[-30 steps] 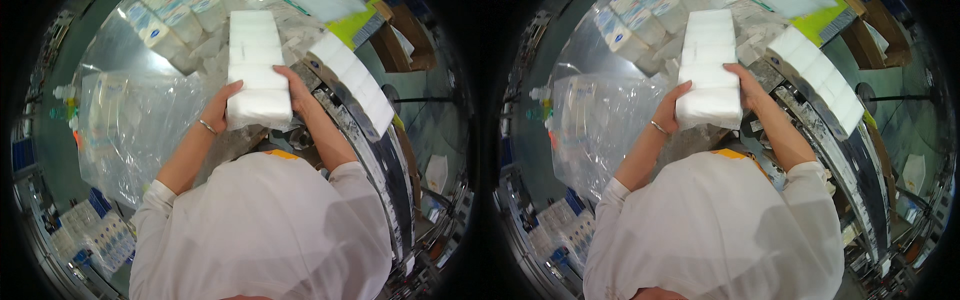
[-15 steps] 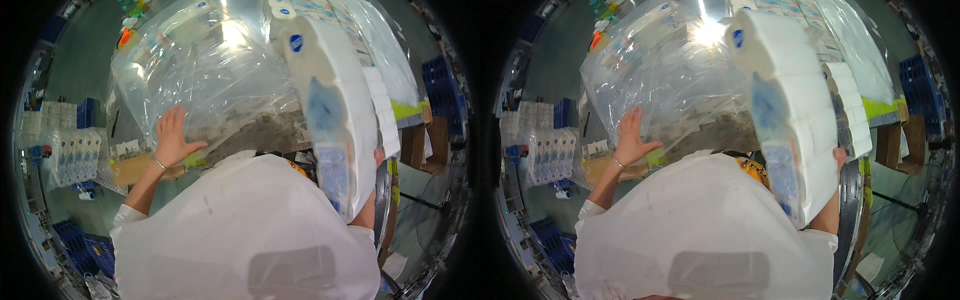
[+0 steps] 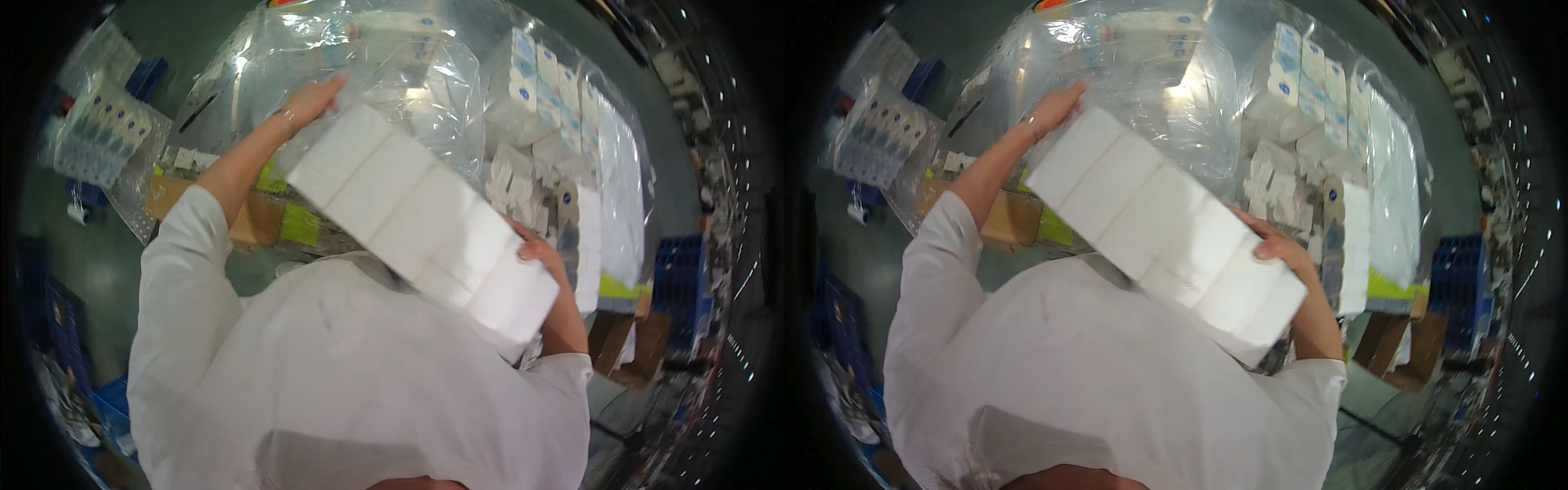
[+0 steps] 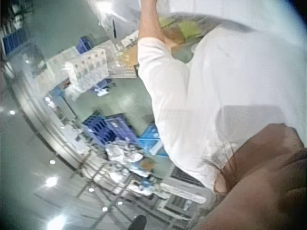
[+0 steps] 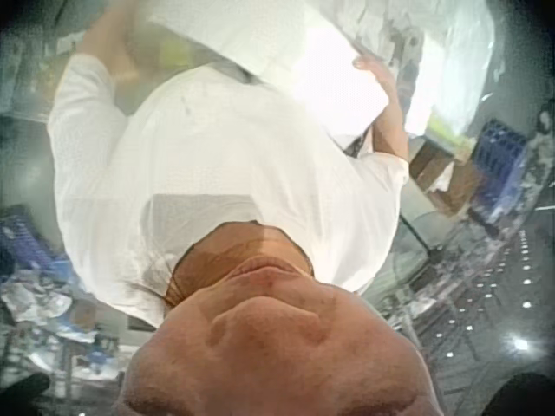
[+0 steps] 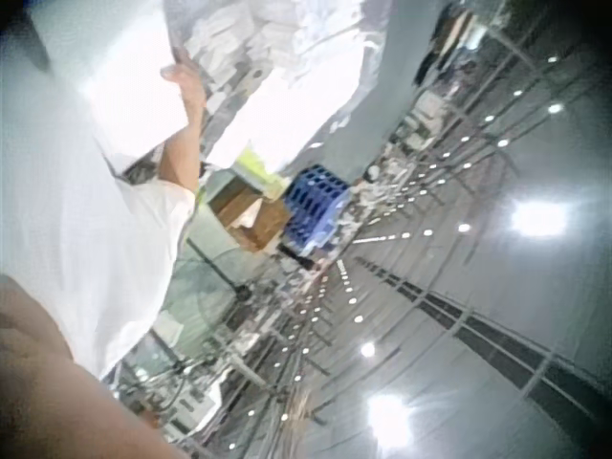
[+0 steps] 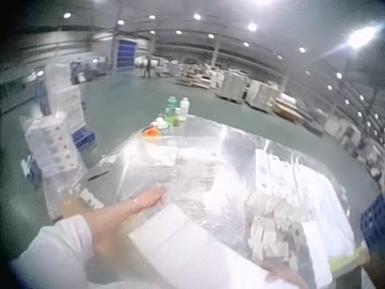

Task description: The person picks up bundles of white tissues and places them into a large plastic bag on a metal table, using a small green tool to assist with positioning, and then moves the filled bag to the side.

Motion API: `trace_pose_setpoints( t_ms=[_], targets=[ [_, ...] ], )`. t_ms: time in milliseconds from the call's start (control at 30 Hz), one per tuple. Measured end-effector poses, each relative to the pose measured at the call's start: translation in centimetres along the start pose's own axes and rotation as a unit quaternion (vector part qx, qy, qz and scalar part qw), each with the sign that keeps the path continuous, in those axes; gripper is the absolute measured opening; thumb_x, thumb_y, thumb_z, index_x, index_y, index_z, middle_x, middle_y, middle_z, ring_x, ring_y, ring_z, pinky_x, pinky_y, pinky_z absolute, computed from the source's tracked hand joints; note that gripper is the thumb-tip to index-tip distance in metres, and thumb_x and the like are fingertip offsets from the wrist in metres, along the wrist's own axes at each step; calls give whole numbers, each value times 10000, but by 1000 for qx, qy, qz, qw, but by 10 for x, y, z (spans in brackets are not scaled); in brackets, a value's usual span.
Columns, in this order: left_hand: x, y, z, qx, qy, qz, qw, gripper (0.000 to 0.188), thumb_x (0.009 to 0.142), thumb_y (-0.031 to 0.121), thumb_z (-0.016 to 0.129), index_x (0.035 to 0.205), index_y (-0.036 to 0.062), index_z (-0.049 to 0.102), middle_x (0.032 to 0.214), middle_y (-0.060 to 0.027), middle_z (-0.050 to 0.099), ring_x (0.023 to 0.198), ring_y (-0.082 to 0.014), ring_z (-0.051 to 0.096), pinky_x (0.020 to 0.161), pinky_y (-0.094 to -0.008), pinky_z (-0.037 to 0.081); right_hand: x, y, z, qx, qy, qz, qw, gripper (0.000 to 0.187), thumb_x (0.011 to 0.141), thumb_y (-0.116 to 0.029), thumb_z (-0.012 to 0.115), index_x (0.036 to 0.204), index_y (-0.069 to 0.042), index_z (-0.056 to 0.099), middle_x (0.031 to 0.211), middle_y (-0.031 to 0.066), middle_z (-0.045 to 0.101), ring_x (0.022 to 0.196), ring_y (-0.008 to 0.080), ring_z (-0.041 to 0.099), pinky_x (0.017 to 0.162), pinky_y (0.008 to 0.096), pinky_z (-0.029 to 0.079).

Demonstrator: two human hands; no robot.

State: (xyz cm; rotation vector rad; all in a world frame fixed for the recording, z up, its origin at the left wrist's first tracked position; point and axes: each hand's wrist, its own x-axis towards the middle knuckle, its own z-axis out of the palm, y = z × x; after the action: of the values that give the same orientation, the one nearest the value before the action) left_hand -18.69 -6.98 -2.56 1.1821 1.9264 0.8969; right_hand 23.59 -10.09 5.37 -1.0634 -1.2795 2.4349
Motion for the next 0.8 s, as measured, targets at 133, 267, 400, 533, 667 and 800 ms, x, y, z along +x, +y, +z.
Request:
trace_pose_setpoints(
  t_ms=[133, 267, 400, 533, 667, 800],
  targets=[
    [-43, 73, -18, 158, -3, 178, 971, 590, 757, 591, 489, 752, 9, 589, 689, -149, 581, 681, -281, 569, 653, -363, 440, 55, 6, -4, -43, -47, 13, 998, 762, 621, -291, 638, 1274, -7, 367, 1185, 159, 482, 1026, 240, 518, 888, 338, 397],
    [-110, 72, -26, 198, -7, 288, 937, 319, 795, 350, 551, 967, 81, 552, 838, -134, 586, 745, -296, 575, 650, -387, 452, 50, 13, 6, 133, 30, 5, 991, 699, 644, -299, 624, 1242, -14, 400, 1147, 149, 506, 1000, 236, 532, 872, 344, 412],
    [-118, 25, -17, 175, 73, 310, 931, 225, 808, 207, 541, 1010, 111, 546, 885, -90, 562, 756, -279, 575, 637, -379, 464, 81, -16, 14, 216, 84, -17, 973, 638, 667, -306, 610, 1210, -22, 434, 1109, 138, 530, 974, 233, 545, 856, 350, 427],
    [-131, 42, 7, 107, 56, 384, 915, 290, 815, 170, 522, 1103, 143, 529, 861, -62, 551, 731, -268, 569, 612, -365, 466, 177, -32, -14, 74, 183, -153, 968, 404, 755, -270, 552, 1087, -47, 501, 971, 84, 566, 888, 197, 567, 796, 342, 457],
    [-128, 63, 10, 66, -26, 378, 923, 367, 817, 146, 513, 1178, 205, 501, 883, -53, 568, 738, -249, 572, 613, -345, 469, 293, -40, -53, -381, 219, -324, 838, 468, 766, -198, 533, 1201, -58, 433, 1105, 87, 506, 1072, 224, 415, 899, 303, 360],
    [-118, 56, 12, -40, -90, 377, 921, 392, 815, 105, 513, 1200, 176, 490, 932, -89, 573, 750, -273, 562, 682, -334, 461, 352, -73, 13, -455, 161, -213, 849, 571, 745, -190, 572, 1269, -69, 381, 1185, 139, 468, 1167, 265, 360, 947, 295, 326]
  ],
)
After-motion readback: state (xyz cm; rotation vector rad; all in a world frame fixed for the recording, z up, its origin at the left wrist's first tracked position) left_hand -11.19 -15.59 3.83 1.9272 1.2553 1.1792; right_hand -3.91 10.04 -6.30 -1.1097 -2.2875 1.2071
